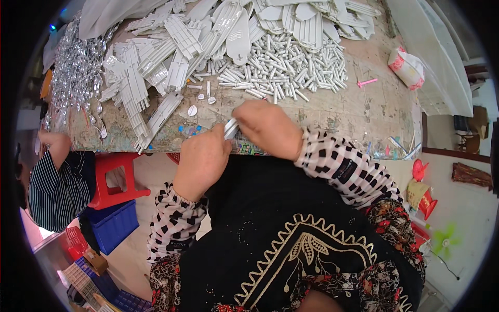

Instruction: The recorder is assembling and organizing bundles of white plastic fan ribs at a workbench.

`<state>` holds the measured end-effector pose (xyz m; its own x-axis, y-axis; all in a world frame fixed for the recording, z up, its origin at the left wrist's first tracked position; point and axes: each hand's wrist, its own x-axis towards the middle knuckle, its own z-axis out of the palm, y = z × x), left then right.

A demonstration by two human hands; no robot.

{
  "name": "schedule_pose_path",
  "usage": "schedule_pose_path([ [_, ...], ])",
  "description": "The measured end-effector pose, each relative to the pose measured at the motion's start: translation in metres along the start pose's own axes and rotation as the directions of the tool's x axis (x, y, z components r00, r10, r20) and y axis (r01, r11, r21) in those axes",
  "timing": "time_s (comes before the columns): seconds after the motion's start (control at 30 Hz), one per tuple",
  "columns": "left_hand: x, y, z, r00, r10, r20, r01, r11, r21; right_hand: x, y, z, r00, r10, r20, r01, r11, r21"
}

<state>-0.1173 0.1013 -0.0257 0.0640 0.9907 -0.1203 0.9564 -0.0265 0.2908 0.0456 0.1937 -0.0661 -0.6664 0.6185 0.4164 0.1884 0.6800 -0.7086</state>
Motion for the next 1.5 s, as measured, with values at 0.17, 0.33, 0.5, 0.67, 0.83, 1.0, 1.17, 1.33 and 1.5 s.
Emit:
schedule_pose_path([
  [0.17,0.0,0.008,0.002,0.998,-0.043,0.04,0.042,0.999,0.029,-0.013,-0.002,0.002,0.999,-0.019,0.047,0.024,0.994,-0.103],
  [0.33,-0.001,0.012,0.004,1.0,0.005,-0.023,-0.005,1.0,0.017,0.003,-0.001,-0.025,0.978,0.134,0.158,-0.155,0.98,0.128],
  [0.5,-0.004,0.007,0.005,0.999,-0.035,-0.007,0.035,0.999,0.04,0.049,0.0,0.006,0.955,0.259,0.141,-0.271,0.96,0.073],
  [0.67,0.003,-0.003,-0.002,0.998,0.028,-0.054,-0.027,0.999,0.022,0.063,0.02,0.038,0.899,0.382,0.215,-0.391,0.92,-0.002],
  [0.83,0.0,0.016,0.002,0.999,-0.008,-0.043,0.01,0.999,0.045,0.045,0.005,0.023,0.889,0.402,0.219,-0.386,0.915,-0.116],
  [1.0,-0.005,0.059,0.007,0.994,0.015,-0.109,-0.013,1.0,0.019,0.028,0.017,-0.016,0.905,0.328,0.27,-0.35,0.936,0.034],
  [1.17,0.011,0.089,0.015,0.971,-0.164,-0.173,0.008,0.747,-0.665,-0.021,-0.008,-0.106,0.896,0.444,-0.005,-0.401,0.813,0.422],
  [1.33,0.05,0.159,0.007,0.969,-0.183,-0.166,-0.225,-0.369,-0.902,-0.101,-0.006,-0.135,0.927,0.277,0.252,-0.368,0.8,0.474],
  [1.5,0.089,0.243,0.021,0.996,0.058,0.069,0.089,-0.529,-0.844,-0.159,-0.029,-0.22,0.74,0.611,0.282,-0.641,0.512,0.572],
])
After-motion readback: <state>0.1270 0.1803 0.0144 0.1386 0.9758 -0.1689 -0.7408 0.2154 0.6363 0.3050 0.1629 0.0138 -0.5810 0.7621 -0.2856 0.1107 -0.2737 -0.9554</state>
